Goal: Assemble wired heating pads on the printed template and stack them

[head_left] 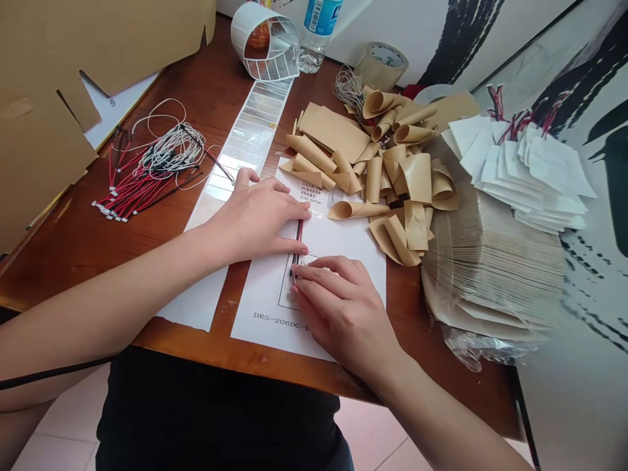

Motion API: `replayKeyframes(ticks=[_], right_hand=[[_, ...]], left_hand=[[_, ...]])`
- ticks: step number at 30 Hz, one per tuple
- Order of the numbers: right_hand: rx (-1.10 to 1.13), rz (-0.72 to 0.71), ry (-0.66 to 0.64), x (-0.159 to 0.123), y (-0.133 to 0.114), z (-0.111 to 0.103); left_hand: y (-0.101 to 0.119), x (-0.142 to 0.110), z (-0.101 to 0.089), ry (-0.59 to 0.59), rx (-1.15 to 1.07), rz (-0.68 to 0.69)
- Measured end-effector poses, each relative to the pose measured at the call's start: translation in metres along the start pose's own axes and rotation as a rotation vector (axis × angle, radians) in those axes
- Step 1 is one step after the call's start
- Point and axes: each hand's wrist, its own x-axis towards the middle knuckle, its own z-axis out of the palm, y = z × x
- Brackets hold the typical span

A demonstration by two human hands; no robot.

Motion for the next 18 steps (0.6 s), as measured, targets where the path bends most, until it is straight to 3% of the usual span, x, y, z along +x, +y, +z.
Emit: replayKeyframes(ticks=[18], right_hand=[[-0.007, -0.003, -0.110, -0.0013, 0.0010, -0.0037]], left_hand=[[-0.0031, -0.0029, -0.0018, -0.073, -0.049, 0.020]])
